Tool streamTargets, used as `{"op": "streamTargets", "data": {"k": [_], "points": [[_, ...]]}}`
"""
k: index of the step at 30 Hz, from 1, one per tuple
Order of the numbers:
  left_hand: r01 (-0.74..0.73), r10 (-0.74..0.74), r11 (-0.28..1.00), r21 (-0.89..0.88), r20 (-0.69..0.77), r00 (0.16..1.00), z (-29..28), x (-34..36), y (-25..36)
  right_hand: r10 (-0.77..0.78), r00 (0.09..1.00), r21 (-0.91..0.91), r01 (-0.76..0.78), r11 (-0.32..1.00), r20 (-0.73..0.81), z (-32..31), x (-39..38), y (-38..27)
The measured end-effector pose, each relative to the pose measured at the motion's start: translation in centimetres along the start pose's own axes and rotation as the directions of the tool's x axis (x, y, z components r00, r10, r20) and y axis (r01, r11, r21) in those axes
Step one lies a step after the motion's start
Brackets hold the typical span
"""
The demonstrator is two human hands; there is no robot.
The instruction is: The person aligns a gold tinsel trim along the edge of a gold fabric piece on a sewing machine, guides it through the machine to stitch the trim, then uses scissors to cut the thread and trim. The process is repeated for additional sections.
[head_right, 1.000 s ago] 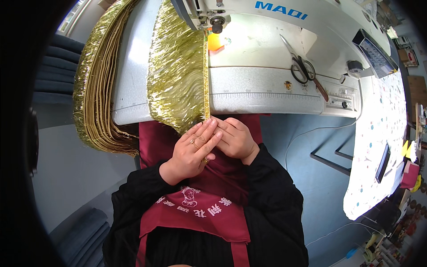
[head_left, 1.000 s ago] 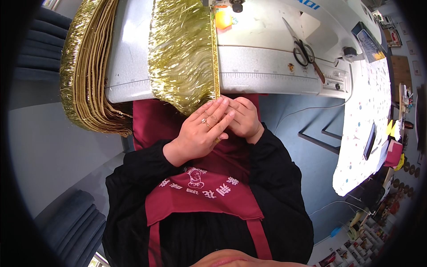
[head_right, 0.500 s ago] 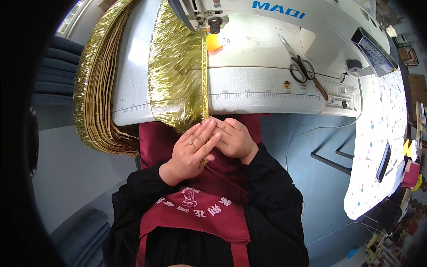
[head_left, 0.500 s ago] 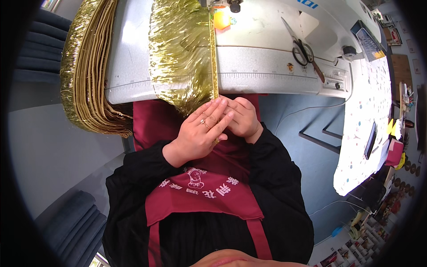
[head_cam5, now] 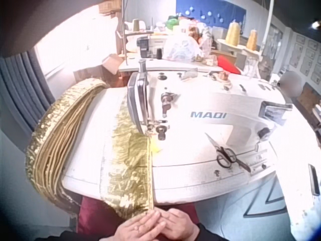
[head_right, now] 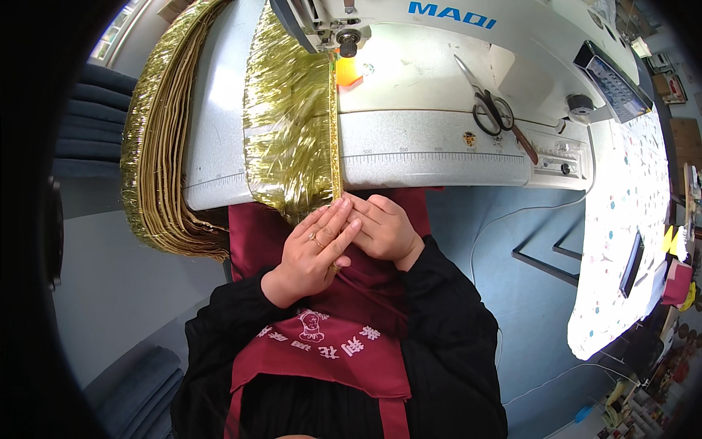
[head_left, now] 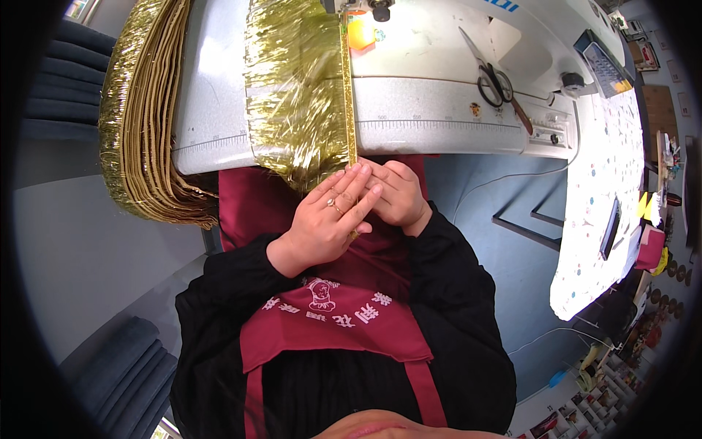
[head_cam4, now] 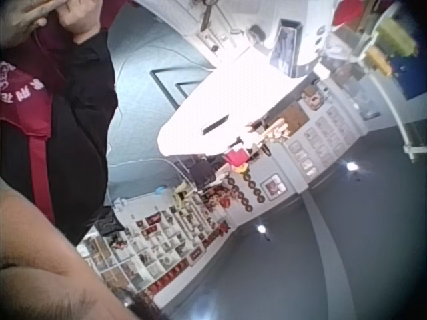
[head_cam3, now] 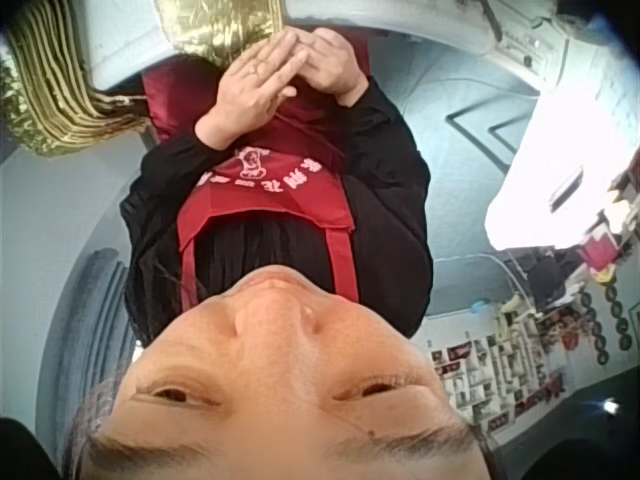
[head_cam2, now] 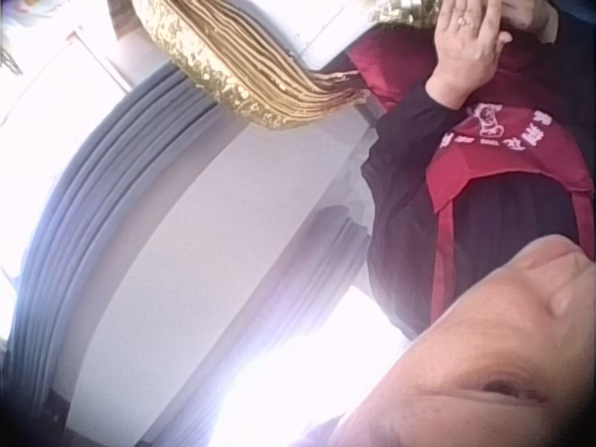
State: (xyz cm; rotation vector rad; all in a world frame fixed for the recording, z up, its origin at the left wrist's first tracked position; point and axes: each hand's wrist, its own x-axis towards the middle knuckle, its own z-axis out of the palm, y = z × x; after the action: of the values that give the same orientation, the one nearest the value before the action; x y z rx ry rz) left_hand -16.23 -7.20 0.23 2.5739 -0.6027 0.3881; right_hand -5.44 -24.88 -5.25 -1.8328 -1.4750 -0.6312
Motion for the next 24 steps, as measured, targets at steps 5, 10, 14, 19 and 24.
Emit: {"op": "streamTargets", "data": {"k": [5,10,14,19,24], "points": [[0.000,0.000,1.000,0.005,0.004,1.000,-0.01,-0.03,0.01,-0.008,1.000,-0.017,0.008,1.000,-0.003,-0.09,0.12,0.00],[-0.003,0.003,1.000,0.007,0.010,1.000,-0.06,0.00,-0.07,-0.009,1.000,-0.020,0.009,1.000,-0.002,-0.18,0.25,0.03],[-0.006,0.005,1.000,0.017,0.013,1.000,-0.12,0.00,-0.08,-0.008,1.000,-0.016,0.008,1.000,-0.001,-0.21,0.34,0.03],[-0.007,0.007,1.000,0.010,0.002,1.000,-0.13,0.03,-0.18,-0.001,1.000,-0.014,0.001,1.000,-0.005,-0.13,0.30,0.00],[-0.007,0.007,1.000,0.008,0.003,1.000,-0.09,0.00,-0.10,0.007,1.000,0.005,-0.007,1.000,-0.013,0.12,0.19,0.09]]}}
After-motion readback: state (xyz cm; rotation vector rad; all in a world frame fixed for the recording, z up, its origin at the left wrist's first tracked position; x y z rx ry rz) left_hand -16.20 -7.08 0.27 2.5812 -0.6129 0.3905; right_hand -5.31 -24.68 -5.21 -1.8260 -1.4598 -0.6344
